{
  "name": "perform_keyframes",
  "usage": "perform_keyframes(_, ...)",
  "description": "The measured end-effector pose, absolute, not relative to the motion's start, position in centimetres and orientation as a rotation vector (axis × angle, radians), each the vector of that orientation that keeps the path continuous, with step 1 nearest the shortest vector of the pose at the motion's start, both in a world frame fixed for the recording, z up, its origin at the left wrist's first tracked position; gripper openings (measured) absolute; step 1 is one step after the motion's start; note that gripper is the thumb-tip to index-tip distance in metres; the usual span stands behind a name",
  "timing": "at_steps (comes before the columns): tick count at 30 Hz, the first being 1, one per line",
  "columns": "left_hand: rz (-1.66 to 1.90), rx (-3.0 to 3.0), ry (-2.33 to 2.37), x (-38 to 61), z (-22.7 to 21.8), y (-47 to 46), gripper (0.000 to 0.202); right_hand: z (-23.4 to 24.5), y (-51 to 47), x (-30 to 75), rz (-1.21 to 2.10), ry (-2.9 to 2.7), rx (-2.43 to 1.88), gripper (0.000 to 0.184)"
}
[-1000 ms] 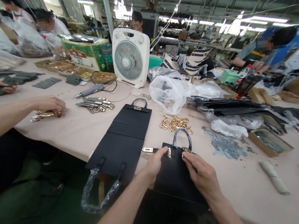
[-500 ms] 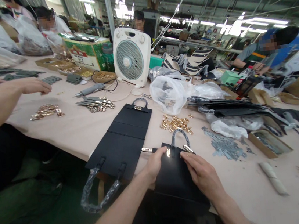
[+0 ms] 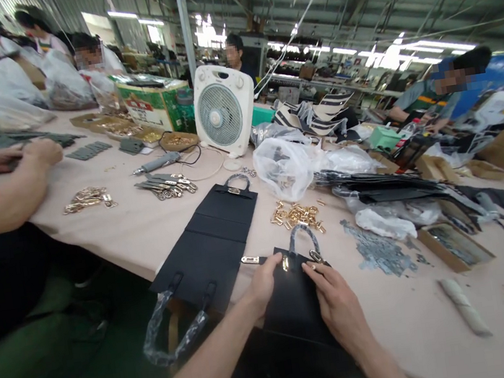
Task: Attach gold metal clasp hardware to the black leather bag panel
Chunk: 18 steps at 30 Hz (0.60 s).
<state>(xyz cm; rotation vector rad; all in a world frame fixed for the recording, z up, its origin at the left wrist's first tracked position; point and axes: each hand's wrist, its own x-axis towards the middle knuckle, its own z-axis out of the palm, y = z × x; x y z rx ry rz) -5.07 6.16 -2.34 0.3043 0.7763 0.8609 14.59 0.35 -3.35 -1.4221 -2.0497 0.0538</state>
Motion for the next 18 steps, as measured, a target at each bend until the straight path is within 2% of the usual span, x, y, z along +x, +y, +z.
perform_keyframes(4, 0.881, 0.313, 0.794, -5.2, -2.7, 5.8, 0.037, -2.7, -1.2, 14.8, 0.193, -1.75, -1.445, 0.046)
perform_keyframes(8, 0.882, 0.365, 0.802, -5.5, -2.3, 5.1, 0.039, -2.6, -3.6, 14.0, 0.14, -1.44, -1.5, 0.036)
perform_keyframes(13, 0.919, 0.602, 0.88, -5.5, -1.2, 4.0, 0.051, -1.6, -6.4, 11.1, 0.135, -1.452, -1.477, 0.025)
perform_keyframes(15, 0.88, 0.661, 0.936, -5.3, -0.9, 3.5, 0.057, -0.9, -7.2, 9.7, 0.176, -1.502, -1.476, 0.03)
perform_keyframes(18, 0.893, 0.733, 0.964, -4.9, -0.2, 2.7, 0.063, 0.3, -7.9, 7.9, 0.21, -1.559, -1.529, 0.046)
